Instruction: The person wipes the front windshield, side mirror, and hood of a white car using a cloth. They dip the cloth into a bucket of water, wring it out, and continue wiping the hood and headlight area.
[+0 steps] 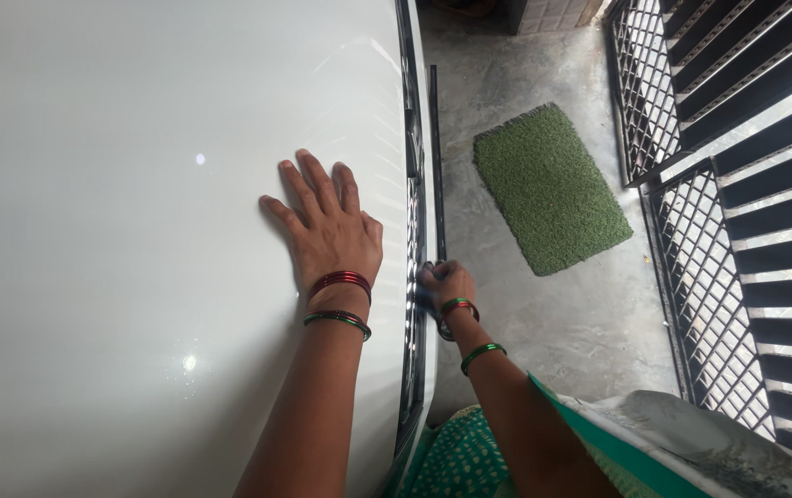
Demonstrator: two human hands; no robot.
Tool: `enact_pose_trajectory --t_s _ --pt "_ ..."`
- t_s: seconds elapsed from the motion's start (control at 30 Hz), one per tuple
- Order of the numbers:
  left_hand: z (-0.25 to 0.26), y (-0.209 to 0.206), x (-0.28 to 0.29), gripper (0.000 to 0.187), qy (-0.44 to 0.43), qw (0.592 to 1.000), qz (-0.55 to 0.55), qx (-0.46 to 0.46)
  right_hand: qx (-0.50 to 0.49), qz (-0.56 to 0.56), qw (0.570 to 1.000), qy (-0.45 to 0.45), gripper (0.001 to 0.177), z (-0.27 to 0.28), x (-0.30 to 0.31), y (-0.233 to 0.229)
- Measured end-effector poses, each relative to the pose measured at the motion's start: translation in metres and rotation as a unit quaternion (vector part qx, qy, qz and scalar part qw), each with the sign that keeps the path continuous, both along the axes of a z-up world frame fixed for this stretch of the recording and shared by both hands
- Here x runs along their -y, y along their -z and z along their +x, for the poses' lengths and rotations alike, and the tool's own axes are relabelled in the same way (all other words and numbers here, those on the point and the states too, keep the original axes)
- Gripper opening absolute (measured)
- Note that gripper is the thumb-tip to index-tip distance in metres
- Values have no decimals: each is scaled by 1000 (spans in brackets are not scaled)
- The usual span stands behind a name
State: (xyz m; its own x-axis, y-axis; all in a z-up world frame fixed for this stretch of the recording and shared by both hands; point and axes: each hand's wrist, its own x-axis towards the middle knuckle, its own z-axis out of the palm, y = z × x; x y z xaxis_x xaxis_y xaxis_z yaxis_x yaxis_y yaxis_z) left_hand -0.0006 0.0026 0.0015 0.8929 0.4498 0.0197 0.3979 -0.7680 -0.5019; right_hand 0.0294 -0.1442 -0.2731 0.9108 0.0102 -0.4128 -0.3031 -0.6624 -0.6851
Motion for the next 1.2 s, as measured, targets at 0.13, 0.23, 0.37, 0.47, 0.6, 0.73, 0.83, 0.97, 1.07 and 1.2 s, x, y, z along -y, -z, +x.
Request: enact_pose_trajectory --t_s 0.13,0.23,0.37,0.47,0.6,0.73,0.83,0.97,1.07,1.2 --pt "0 0 0 71 2 1000 -1 3 -41 29 998 27 30 16 -4 -5" --pt "0 1 0 71 -1 1000 -2 -1 -23 42 998 28 34 27 -4 -2" --pt "0 2 1 70 1 1000 5 2 6 48 999 -10 25 36 -2 7" --pt "-1 2 1 70 3 1000 11 6 9 70 997 -35 22 36 -1 14" --pt "-1 2 2 70 6 1000 13 7 28 68 994 -78 21 23 1 17" --pt "-1 2 1 69 9 1000 15 13 16 44 991 -122 22 7 10 17" --pt "-1 1 1 68 10 1000 22 13 48 65 987 -139 21 -8 17 18" --pt "-1 2 1 68 9 1000 22 11 15 72 991 -116 22 -11 19 19" --pt "-1 3 1 68 9 1000 21 9 0 71 992 -107 23 -7 19 17" --pt "-1 4 0 68 10 1000 21 11 -18 41 995 -87 28 -4 15 13"
